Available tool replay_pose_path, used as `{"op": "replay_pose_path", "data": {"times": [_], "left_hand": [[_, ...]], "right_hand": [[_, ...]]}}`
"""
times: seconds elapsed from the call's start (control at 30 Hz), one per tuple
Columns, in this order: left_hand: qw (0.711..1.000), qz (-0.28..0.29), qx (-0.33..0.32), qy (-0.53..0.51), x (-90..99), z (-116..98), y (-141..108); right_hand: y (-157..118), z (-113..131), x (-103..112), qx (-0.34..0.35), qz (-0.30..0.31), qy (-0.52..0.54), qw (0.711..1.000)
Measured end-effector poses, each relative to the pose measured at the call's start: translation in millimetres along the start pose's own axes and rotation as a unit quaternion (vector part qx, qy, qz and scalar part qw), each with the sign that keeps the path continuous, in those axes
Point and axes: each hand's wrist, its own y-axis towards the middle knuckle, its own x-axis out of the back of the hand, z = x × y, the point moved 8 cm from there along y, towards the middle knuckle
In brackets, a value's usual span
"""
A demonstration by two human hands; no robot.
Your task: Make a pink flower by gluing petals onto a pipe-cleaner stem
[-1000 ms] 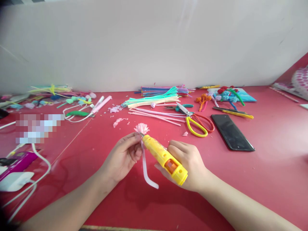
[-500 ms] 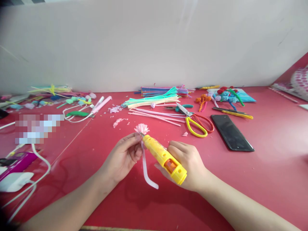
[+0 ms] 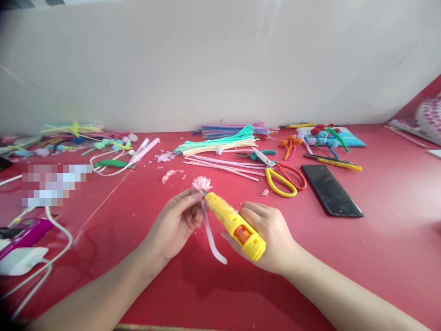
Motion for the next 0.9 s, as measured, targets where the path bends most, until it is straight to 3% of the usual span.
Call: {"op": "replay_pose_path", "data": {"times": [0.2,0.3,0.43,0.57,0.67,0.73,0.83,0.9], "left_hand": [[0.999,-0.028,-0.019,0.0,6.1,-6,2],[0.999,-0.039,-0.025,-0.019,10.4,-9,4],[0.999,-0.03,-0.014,-0.025,10.1,-8,6],[1.0,-0.018,0.005,-0.015,6.9,-5,5],[1.0,-0.015,0.011,-0.005,6.2,-3,6],[1.0,-0.015,0.01,0.001,6.1,-2,6],[1.0,-0.003,0.019,0.012,4.0,1,6],[0.999,0.007,0.027,0.022,2.4,3,5]], "right_hand": [[0,-5,2,-0.04,-0.001,0.043,0.998],[1,-17,-5,-0.099,0.011,0.055,0.993],[-4,-34,-33,-0.189,0.116,0.032,0.975],[-7,-28,-49,-0.18,0.191,0.042,0.964],[1,-26,-39,-0.135,0.181,0.023,0.974],[7,-39,-23,-0.13,0.14,-0.051,0.98],[8,-75,-4,-0.168,0.147,-0.26,0.94],[6,-94,1,-0.179,0.163,-0.291,0.926]]}}
